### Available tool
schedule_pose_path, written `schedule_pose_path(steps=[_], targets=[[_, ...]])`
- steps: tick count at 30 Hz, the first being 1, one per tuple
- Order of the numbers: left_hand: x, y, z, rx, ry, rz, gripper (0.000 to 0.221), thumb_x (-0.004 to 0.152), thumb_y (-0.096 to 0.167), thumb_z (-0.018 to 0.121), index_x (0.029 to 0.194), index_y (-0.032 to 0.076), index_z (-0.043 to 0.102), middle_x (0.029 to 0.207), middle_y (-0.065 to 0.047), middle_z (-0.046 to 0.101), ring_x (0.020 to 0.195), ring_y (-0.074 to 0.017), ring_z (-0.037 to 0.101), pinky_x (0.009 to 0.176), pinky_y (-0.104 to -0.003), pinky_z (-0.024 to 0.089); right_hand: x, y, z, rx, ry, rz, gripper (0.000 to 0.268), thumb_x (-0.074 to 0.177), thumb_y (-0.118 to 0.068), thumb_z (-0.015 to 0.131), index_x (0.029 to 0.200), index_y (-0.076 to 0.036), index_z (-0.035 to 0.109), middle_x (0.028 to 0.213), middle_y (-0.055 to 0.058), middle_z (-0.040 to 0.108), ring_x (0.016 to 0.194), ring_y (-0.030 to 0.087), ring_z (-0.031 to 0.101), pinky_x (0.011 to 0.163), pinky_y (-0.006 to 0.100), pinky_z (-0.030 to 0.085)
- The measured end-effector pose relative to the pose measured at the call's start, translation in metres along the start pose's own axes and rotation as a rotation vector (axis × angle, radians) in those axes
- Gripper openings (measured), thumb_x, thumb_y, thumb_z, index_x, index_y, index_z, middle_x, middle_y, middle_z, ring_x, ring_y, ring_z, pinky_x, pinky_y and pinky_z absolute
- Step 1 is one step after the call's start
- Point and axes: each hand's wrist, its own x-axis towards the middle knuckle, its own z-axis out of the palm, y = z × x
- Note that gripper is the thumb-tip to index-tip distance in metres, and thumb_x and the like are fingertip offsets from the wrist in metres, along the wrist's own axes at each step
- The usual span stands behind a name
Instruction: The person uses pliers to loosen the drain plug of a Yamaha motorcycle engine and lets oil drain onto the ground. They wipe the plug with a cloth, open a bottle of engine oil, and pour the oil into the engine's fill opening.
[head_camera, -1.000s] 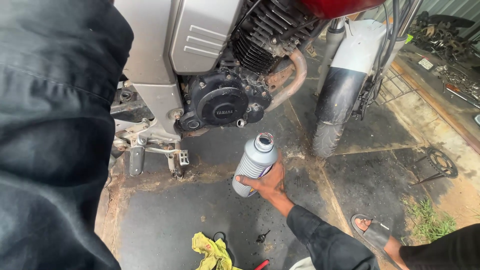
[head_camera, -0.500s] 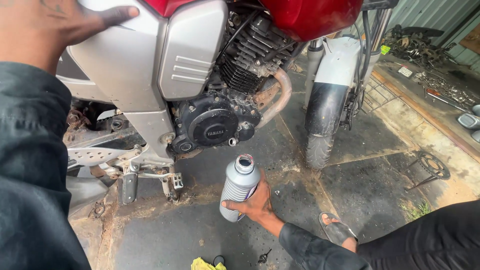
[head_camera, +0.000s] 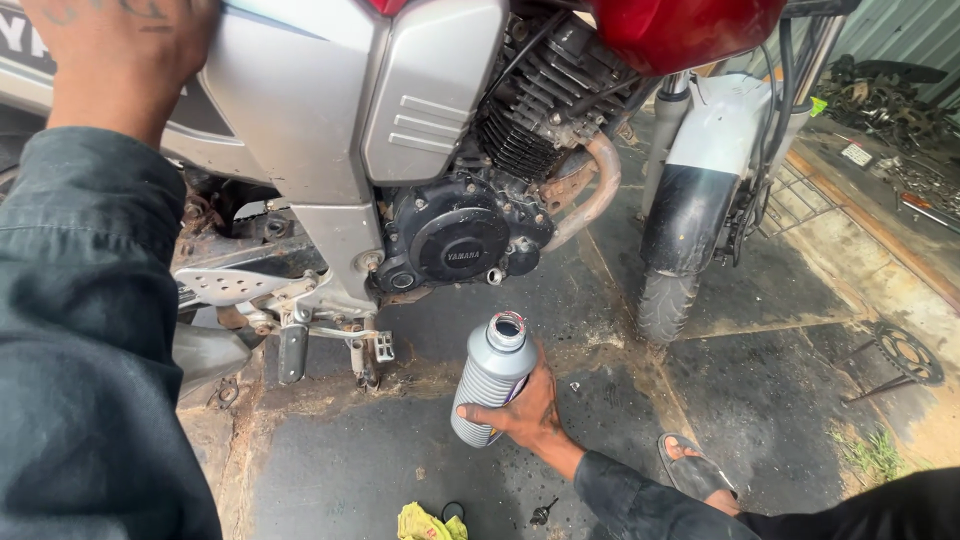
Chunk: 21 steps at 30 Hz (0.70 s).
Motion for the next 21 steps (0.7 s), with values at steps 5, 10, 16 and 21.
schedule_pose_path(steps=[5, 10, 16, 21], targets=[[-0.043, 0.012, 0.005, 0.014, -0.013, -0.076, 0.016, 0.106, 0.017, 0.055, 0.117, 0.006, 0.059, 0.116, -0.02, 0.054, 0.113, -0.0402, 0.049, 0.1, -0.058, 0.034, -0.013, 0.009, 0.004, 0.027, 0.042, 0.01, 0.103, 0.052, -0.044, 0.099, 0.133, -0.003, 0.05, 0.121, 0.012, 0.069, 0.113, 0.026, 0.07, 0.101, 0.041, 0.055], [-0.038, 0.068, -0.104, -0.17, -0.211, -0.335, 0.05, 0.109, 0.036, 0.054, 0.147, 0.007, 0.038, 0.146, -0.032, 0.032, 0.14, -0.0529, 0.026, 0.119, -0.073, 0.021, -0.032, 0.016, 0.01, 0.006, 0.092, 0.017, 0.104, 0.049, -0.042, 0.099, 0.131, -0.003, 0.049, 0.119, 0.012, 0.07, 0.11, 0.025, 0.071, 0.098, 0.04, 0.057], [-0.156, 0.186, -0.178, -0.281, -0.664, -0.507, 0.114, 0.083, 0.073, 0.063, 0.164, 0.011, 0.014, 0.163, -0.031, 0.022, 0.152, -0.0523, 0.02, 0.114, -0.071, 0.02, -0.046, 0.021, 0.019, 0.026, 0.145, 0.001, 0.1, 0.049, -0.039, 0.099, 0.13, -0.002, 0.054, 0.118, 0.012, 0.071, 0.108, 0.025, 0.072, 0.097, 0.04, 0.057], [-0.176, 0.19, -0.15, -0.023, -1.011, -0.068, 0.101, 0.087, 0.074, 0.063, 0.151, -0.002, 0.044, 0.147, -0.023, 0.048, 0.148, -0.041, 0.036, 0.12, -0.055, 0.025, -0.062, 0.046, 0.017, -0.002, 0.212, 0.004, 0.102, 0.048, -0.038, 0.099, 0.132, -0.003, 0.053, 0.119, 0.014, 0.07, 0.109, 0.027, 0.071, 0.097, 0.041, 0.056]])
